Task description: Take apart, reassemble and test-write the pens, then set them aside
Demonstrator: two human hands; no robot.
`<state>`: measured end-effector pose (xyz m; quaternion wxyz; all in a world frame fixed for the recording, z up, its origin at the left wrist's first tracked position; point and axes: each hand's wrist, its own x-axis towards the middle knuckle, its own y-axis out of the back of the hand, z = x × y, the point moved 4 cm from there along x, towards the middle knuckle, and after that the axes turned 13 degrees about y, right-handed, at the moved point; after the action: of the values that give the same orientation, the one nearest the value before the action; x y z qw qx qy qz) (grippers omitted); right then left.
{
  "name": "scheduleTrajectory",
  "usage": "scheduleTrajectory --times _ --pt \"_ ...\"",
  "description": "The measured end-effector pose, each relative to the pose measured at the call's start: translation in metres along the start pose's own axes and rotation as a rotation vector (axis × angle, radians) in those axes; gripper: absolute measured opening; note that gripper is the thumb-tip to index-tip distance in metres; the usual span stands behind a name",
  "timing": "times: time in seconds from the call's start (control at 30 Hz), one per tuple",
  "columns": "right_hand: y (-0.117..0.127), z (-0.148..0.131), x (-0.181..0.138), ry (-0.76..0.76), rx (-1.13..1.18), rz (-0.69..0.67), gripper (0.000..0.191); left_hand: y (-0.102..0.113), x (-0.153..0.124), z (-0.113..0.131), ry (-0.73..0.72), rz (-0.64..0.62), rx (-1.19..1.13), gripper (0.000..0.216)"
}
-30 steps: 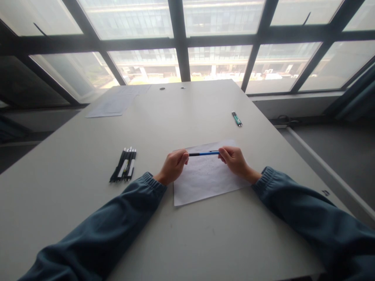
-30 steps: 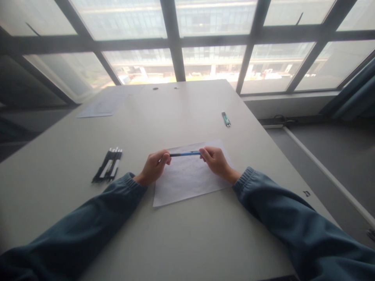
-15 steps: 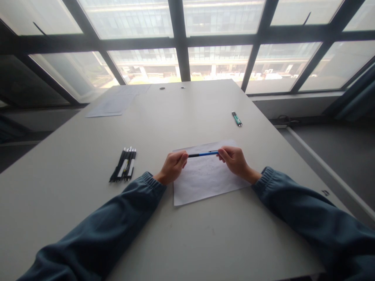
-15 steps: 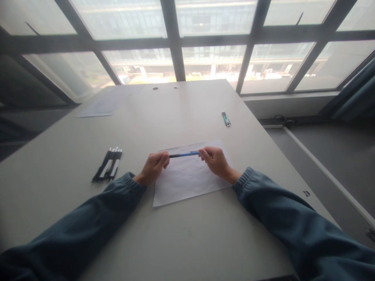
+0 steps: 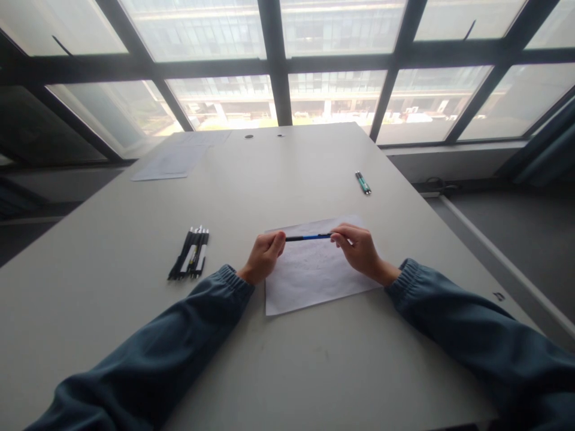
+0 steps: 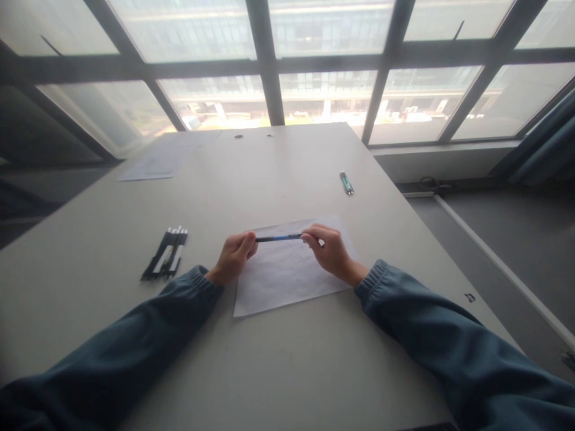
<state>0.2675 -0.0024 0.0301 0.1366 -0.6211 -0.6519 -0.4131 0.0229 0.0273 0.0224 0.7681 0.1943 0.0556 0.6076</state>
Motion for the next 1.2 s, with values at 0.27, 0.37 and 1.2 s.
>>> scheduleTrajectory --times 0.27,0.37,1.2 --pt "-0.002 0.002 0.0 0.044 0.001 0.002 0.031 0.0 -0.001 0.001 -0.014 0.046 0.04 0.065" --pt "-0.003 0.003 0.0 0.034 0.0 -0.009 0.033 0.001 -0.001 0.004 -0.045 0.041 0.069 0.067" --pt "0.001 0.013 0.0 -0.068 0.038 0.073 0.033 0.006 0.0 0.014 -0.27 0.293 0.245 0.012"
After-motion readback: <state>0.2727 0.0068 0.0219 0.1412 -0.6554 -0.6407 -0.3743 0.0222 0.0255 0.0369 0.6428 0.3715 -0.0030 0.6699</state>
